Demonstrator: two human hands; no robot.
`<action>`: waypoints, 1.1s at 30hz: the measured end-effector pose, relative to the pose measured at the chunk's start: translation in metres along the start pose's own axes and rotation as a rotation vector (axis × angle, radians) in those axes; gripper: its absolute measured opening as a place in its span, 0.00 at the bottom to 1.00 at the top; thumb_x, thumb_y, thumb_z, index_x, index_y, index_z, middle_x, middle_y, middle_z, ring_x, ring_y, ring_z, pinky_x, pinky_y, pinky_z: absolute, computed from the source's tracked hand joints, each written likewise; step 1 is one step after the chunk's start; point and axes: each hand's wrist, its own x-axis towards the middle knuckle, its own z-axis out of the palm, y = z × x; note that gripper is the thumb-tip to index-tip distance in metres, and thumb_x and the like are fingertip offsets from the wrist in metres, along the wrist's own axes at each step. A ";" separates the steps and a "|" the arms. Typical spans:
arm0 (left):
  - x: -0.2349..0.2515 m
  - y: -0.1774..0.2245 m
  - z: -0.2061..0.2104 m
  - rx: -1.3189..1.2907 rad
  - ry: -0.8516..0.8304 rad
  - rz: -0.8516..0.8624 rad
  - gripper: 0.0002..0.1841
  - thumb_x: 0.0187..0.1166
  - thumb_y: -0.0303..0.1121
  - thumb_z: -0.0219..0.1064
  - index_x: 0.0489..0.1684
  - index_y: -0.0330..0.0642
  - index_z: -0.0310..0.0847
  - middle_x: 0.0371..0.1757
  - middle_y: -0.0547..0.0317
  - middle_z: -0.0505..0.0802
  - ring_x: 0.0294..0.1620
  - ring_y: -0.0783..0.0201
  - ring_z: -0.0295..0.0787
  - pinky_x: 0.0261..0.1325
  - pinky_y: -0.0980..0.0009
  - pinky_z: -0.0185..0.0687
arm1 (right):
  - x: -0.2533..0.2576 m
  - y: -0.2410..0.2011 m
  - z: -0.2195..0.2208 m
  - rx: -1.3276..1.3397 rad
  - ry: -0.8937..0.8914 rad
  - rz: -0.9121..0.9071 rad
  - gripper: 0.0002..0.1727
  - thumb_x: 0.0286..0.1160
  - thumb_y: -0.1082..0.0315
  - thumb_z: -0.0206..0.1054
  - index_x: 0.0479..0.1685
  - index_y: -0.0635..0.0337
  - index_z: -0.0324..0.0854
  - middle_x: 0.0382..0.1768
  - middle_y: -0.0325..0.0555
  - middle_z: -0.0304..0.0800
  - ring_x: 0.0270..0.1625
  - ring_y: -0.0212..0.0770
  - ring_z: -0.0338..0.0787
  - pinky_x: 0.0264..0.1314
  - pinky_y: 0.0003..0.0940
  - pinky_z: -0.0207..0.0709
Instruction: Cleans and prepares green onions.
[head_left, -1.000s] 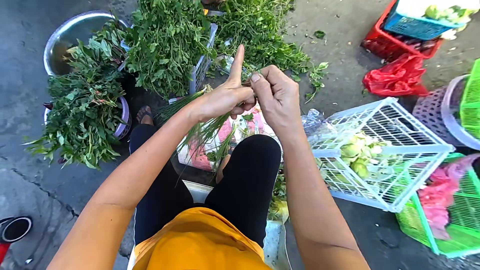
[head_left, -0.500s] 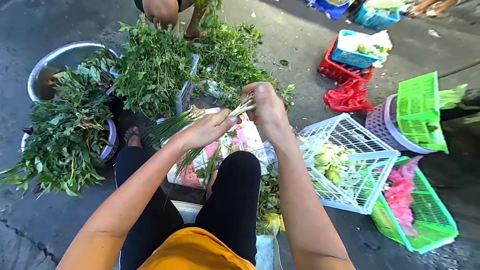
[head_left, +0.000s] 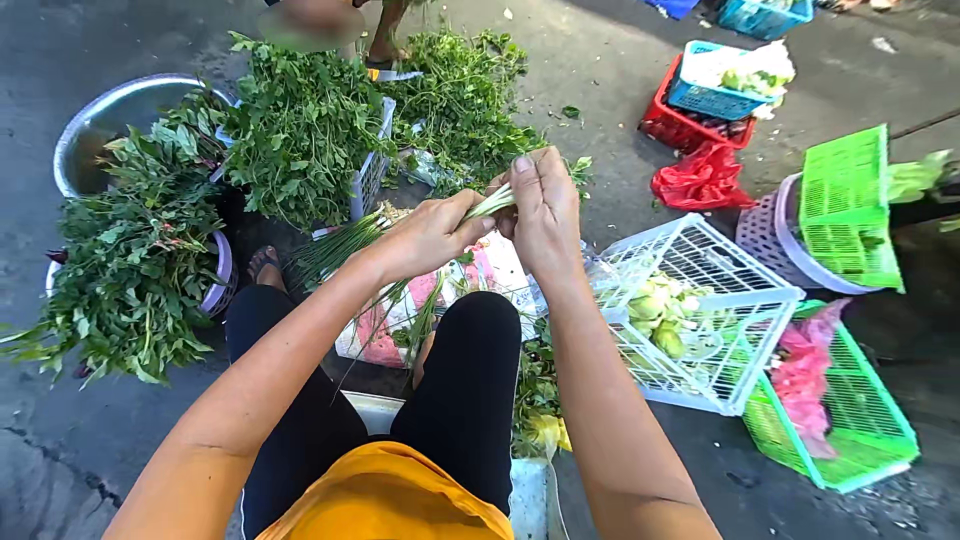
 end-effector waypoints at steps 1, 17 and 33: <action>0.000 0.002 0.003 0.025 0.014 0.006 0.18 0.95 0.39 0.51 0.68 0.36 0.76 0.36 0.54 0.88 0.36 0.63 0.87 0.47 0.65 0.84 | 0.000 -0.001 0.002 0.009 0.039 0.012 0.18 0.97 0.58 0.41 0.49 0.58 0.73 0.32 0.36 0.85 0.21 0.27 0.78 0.22 0.25 0.72; 0.016 0.014 0.003 0.377 0.131 0.094 0.31 0.92 0.35 0.55 0.91 0.31 0.53 0.62 0.38 0.89 0.59 0.46 0.91 0.68 0.50 0.81 | 0.012 -0.014 0.001 -0.775 0.243 -0.231 0.20 0.97 0.61 0.43 0.49 0.70 0.73 0.33 0.59 0.84 0.33 0.57 0.90 0.32 0.50 0.77; 0.016 -0.032 -0.011 -0.151 0.091 -0.177 0.20 0.97 0.41 0.42 0.59 0.40 0.79 0.29 0.62 0.77 0.21 0.70 0.69 0.24 0.73 0.68 | 0.014 0.031 -0.053 0.298 -0.035 0.220 0.24 0.82 0.76 0.43 0.70 0.55 0.78 0.67 0.45 0.87 0.47 0.47 0.97 0.31 0.45 0.94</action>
